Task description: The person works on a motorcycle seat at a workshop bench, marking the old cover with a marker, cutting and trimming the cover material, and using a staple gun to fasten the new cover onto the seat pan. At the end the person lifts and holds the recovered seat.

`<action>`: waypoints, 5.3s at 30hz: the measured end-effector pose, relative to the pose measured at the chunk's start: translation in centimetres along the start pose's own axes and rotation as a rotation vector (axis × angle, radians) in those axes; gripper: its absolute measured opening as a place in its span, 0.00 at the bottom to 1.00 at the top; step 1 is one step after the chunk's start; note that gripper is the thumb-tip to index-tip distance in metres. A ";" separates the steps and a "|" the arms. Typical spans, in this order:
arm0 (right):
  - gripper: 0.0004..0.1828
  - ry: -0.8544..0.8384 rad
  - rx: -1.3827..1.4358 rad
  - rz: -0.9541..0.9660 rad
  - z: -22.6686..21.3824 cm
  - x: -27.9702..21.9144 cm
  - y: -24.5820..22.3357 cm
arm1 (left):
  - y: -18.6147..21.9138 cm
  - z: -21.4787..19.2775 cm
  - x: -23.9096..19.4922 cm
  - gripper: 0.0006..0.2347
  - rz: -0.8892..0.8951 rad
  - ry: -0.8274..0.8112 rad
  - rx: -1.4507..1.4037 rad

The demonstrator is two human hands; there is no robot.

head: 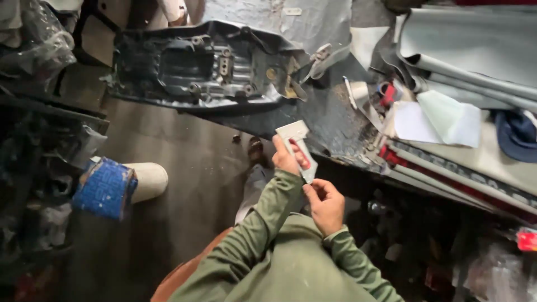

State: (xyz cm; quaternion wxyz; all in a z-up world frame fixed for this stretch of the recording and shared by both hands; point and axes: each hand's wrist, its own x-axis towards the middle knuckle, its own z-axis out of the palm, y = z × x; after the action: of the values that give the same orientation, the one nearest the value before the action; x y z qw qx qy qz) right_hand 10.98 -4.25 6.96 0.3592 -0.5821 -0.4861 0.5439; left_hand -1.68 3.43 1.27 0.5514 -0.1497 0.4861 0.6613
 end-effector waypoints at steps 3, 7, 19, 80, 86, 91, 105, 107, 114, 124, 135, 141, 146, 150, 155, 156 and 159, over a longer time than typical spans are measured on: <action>0.09 0.110 -0.114 -0.060 3.3 3.6 -3.1 | 3.0 2.8 3.7 0.31 -0.081 -0.107 0.042; 0.10 0.332 -0.287 -0.165 7.8 7.0 -1.3 | 3.7 4.6 8.3 0.31 -0.182 -0.089 -0.030; 0.22 0.382 0.387 0.133 2.9 12.1 -10.4 | 7.3 9.9 6.5 0.35 -0.490 -0.436 0.533; 0.13 -0.080 -0.013 0.093 8.2 39.4 -2.2 | 29.2 23.4 21.8 0.37 0.975 -1.395 2.082; 0.23 -0.224 -0.250 0.100 8.3 41.6 -6.8 | 23.8 21.5 21.5 0.36 1.099 -1.735 1.981; 0.21 -0.337 -0.215 0.050 8.1 43.5 -5.8 | 22.8 23.1 20.4 0.42 0.960 -1.721 2.218; 0.18 -0.816 -0.160 0.081 10.6 44.2 1.3 | 21.7 24.6 21.4 0.31 0.746 -1.538 2.204; 0.15 -0.813 -0.134 0.106 11.2 44.0 2.4 | 21.5 24.0 21.0 0.29 0.926 -1.634 2.129; 0.09 -0.765 -0.152 -0.038 11.2 43.4 3.0 | 20.2 21.4 20.6 0.22 0.953 -1.745 2.134; 0.31 0.270 0.953 0.815 10.2 28.7 -2.1 | 15.4 17.7 19.5 0.19 1.153 -1.574 2.204; 0.13 0.169 1.102 0.653 16.6 21.4 18.5 | 13.8 18.4 10.4 0.25 0.424 -1.463 2.850; 0.11 0.097 1.210 0.752 13.4 20.3 10.6 | 19.8 14.1 14.0 0.39 0.305 -1.923 2.139; 0.10 0.139 1.069 0.617 12.2 23.2 10.7 | 19.3 12.1 13.6 0.50 0.190 -1.841 2.195; 0.16 0.074 0.940 0.639 10.2 24.6 11.7 | 17.0 11.3 12.3 0.48 0.250 -1.543 2.564; 0.19 0.180 -0.216 0.541 5.4 23.7 8.0 | 15.5 7.1 13.1 0.48 0.311 -1.383 2.484; 0.20 0.364 -0.510 0.385 4.0 23.8 6.0 | 15.3 6.9 13.0 0.47 0.390 -1.360 2.451; 0.34 0.767 -0.897 -0.037 1.3 24.8 8.6 | 15.0 5.9 12.9 0.46 0.507 -1.369 2.378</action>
State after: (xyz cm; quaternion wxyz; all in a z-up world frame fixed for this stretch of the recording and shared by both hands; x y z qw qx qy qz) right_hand 9.61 16.99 -8.42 0.2377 -0.8237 -0.5139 0.0295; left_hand -17.26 16.96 1.76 0.3386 0.8429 0.4002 -0.1213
